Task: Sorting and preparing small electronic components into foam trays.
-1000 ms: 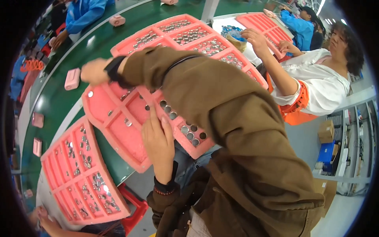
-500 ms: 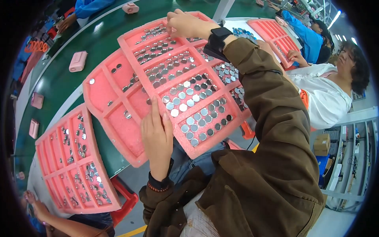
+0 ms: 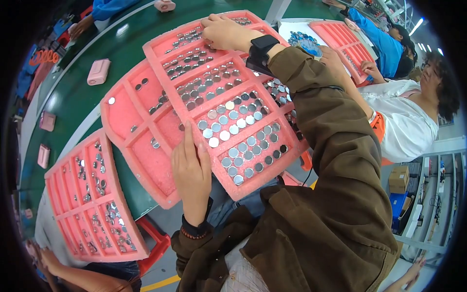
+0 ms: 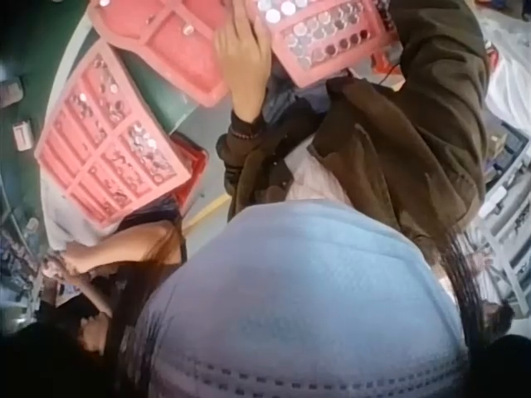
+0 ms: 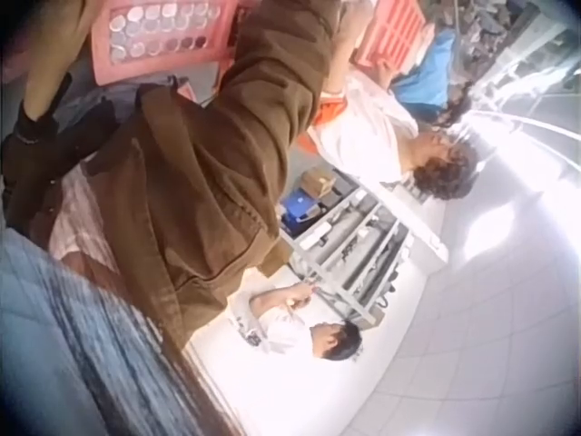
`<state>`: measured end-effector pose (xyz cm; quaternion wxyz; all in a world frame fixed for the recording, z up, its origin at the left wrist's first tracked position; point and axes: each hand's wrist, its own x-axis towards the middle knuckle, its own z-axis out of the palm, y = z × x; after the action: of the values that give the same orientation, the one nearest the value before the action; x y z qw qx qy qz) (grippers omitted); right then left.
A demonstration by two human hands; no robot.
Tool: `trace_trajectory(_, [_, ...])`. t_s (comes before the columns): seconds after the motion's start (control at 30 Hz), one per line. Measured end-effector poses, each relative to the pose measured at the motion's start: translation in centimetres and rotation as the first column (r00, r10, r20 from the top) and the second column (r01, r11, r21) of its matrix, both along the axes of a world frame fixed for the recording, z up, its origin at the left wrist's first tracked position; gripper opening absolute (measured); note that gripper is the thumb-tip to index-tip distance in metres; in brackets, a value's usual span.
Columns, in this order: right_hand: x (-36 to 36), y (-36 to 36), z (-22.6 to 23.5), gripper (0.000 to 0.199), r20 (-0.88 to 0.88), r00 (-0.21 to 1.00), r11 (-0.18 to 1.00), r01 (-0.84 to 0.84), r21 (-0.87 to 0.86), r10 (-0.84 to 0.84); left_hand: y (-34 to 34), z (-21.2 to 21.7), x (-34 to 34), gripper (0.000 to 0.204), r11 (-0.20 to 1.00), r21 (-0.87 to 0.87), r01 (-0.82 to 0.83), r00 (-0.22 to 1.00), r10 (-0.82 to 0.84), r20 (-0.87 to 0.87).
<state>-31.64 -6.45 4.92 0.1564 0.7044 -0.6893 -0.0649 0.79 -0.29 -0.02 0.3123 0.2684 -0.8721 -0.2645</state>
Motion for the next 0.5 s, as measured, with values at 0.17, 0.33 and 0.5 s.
trace_trajectory(0.17, [-0.9, 0.3, -0.2, 0.019, 0.253, 0.967, 1.000, 0.002, 0.022, -0.007, 0.0, 0.0, 0.1, 0.050, 1.000, 0.007, 0.009, 1.000, -0.009, 0.001])
trace_trajectory(0.33, [-0.4, 0.5, -0.1, 0.019, 0.252, 0.968, 0.999, 0.003, -0.036, 0.006, 0.0, -0.1, 0.0, 0.051, 1.000, -0.006, 0.012, 1.000, -0.012, 0.000])
trace_trajectory(0.5, [0.2, 0.5, -0.3, 0.020, 0.292, 0.955, 0.998, -0.037, -0.051, 0.050, 0.0, -0.1, 0.0, 0.052, 1.000, 0.002, 0.017, 1.000, -0.017, -0.002])
